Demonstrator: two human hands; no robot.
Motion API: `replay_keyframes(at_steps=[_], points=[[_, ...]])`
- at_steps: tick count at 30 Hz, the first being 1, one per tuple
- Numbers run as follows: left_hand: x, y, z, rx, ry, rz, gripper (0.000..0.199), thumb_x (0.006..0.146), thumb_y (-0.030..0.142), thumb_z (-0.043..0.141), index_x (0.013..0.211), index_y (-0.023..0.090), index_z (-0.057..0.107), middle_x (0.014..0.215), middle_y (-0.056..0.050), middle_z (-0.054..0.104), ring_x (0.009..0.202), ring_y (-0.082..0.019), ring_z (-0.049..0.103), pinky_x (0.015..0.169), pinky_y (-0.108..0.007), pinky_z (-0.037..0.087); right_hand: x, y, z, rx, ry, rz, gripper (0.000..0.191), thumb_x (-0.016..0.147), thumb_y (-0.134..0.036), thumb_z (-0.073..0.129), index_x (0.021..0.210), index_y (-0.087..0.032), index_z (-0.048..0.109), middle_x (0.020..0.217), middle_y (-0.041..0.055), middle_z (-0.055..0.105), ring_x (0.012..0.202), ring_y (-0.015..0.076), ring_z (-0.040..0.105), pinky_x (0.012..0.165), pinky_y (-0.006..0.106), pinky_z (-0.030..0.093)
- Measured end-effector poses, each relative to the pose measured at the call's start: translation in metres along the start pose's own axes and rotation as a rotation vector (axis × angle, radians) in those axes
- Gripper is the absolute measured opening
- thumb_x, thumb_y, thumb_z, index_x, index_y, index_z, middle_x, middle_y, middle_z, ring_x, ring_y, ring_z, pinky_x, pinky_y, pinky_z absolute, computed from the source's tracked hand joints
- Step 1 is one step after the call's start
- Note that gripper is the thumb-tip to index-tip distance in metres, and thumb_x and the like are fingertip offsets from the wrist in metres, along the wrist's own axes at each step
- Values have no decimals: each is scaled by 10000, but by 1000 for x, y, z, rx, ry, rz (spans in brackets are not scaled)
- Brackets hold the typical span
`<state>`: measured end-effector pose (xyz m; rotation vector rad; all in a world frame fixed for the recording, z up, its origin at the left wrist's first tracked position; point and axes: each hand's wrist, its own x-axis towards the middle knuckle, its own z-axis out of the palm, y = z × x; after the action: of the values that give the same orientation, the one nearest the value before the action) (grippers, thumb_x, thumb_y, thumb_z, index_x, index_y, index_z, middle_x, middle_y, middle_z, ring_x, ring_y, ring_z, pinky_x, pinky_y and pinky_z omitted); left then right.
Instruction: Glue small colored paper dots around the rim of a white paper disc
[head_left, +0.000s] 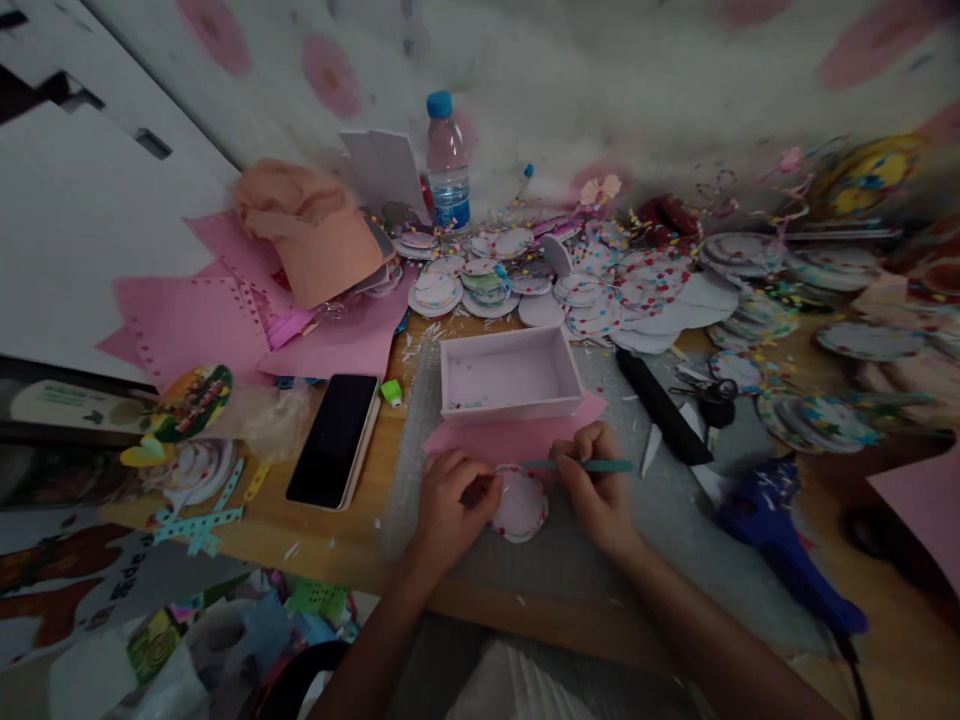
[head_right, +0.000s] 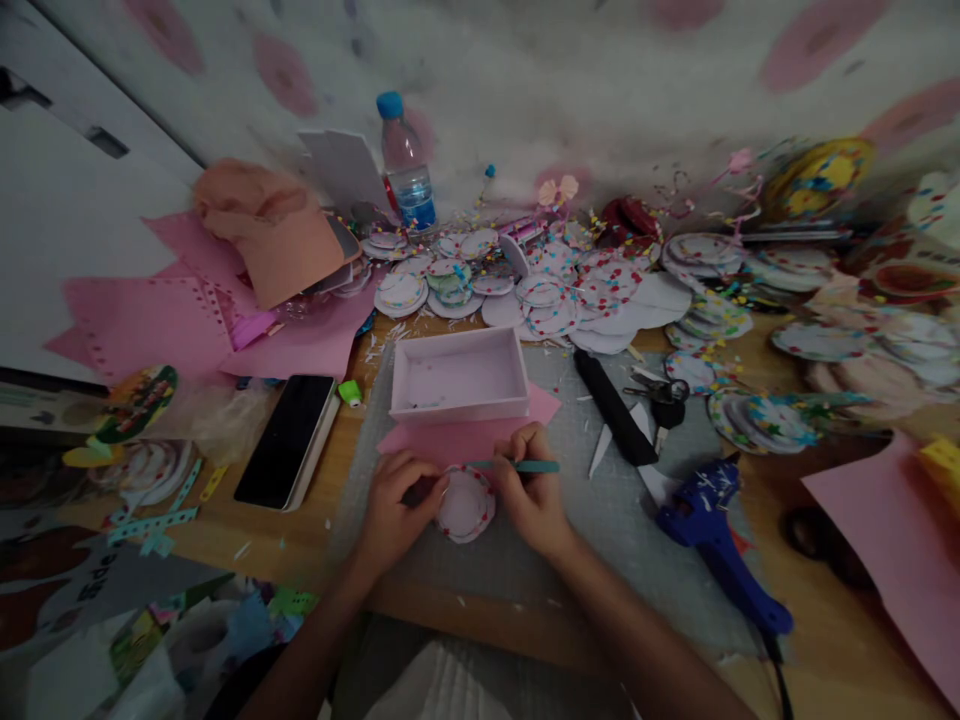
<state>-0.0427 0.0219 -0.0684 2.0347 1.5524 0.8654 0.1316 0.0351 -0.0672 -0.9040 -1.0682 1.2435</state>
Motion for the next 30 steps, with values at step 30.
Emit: replay_keyframes(at_steps=[30], points=[[0,0,0,-12,10,-31,195,865,327,595,722,195,603,694,-3,602,703,-157,544,699,-309,392,-4,7,-1,61,-68,163,216,881,-280,509,793,-256,313,613,-77,310,496,105,275,464,230,249]])
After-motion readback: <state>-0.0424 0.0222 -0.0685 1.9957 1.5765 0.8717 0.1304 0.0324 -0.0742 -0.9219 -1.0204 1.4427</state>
